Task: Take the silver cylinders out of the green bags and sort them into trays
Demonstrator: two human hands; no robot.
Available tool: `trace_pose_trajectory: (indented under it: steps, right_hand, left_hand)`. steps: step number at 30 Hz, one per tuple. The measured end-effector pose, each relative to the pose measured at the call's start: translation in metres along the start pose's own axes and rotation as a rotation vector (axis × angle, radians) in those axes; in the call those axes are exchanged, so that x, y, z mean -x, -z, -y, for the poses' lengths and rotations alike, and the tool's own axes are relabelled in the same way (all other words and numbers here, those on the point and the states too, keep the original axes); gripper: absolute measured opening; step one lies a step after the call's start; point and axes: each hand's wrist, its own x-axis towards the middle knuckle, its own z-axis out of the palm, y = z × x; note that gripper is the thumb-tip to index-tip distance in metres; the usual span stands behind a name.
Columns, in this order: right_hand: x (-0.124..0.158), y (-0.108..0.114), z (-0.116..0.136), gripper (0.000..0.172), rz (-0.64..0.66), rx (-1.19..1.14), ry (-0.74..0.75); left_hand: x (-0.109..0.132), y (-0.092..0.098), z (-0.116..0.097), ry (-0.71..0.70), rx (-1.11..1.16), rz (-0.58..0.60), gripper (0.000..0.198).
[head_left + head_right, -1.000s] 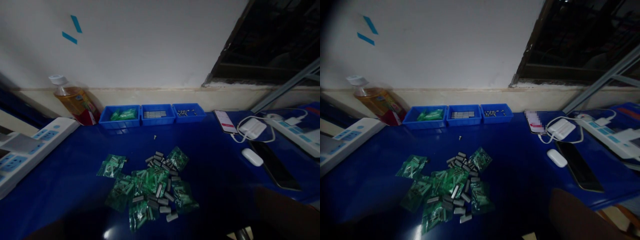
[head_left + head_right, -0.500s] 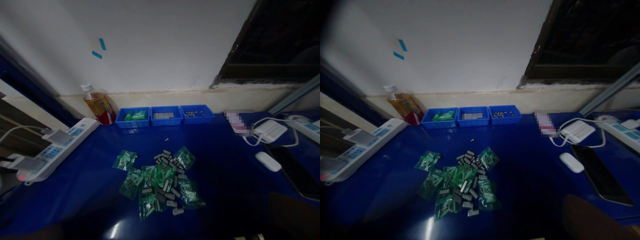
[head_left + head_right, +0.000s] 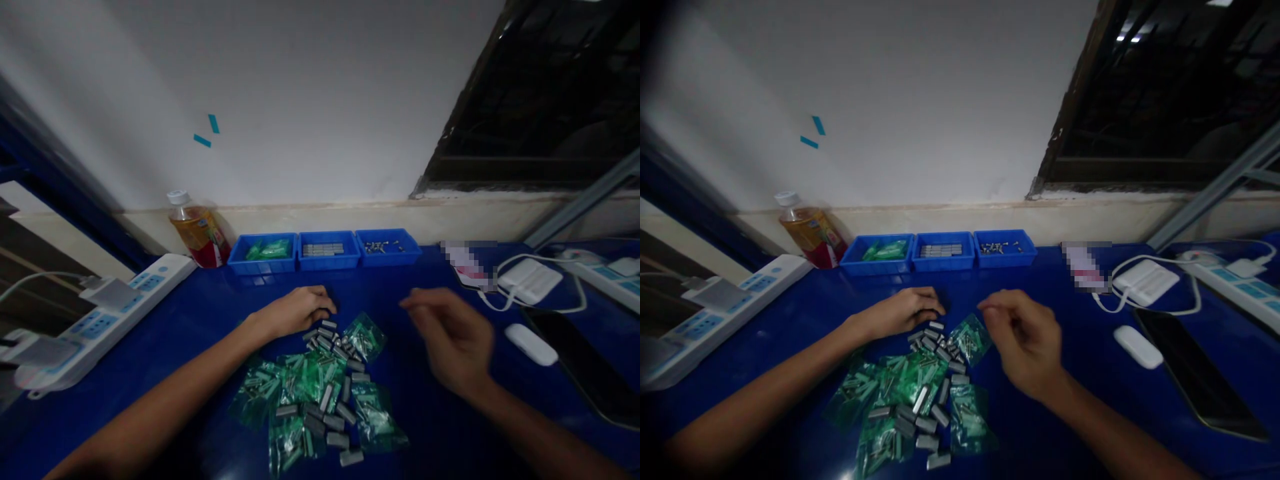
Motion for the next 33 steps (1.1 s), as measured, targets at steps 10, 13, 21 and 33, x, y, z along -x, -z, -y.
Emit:
trace_pose_trajectory:
  steps: [10, 13, 21, 33]
  right_hand:
    - [-0.033, -0.072, -0.040, 0.011, 0.352, 0.139, 0.132]
    - [-0.042, -0.077, -0.040, 0.013, 0.321, 0.181, 0.240]
    - [-0.040, -0.088, -0.027, 0.011, 0.454, 0.366, 0.466]
    - [-0.065, -0.071, -0.054, 0.015, 0.225, 0.399, 0.326]
  left_hand:
    - [0.016, -0.003, 0.010, 0.128, -0.004, -0.137, 0.016]
    - [0.018, -0.002, 0.014, 0.145, 0.354, -0.248, 0.011]
    - [0.022, 0.002, 0.022, 0.169, 0.938, -0.340, 0.043]
    - [0.039, 0.010, 0.008, 0.237, 0.400, -0.289, 0.019]
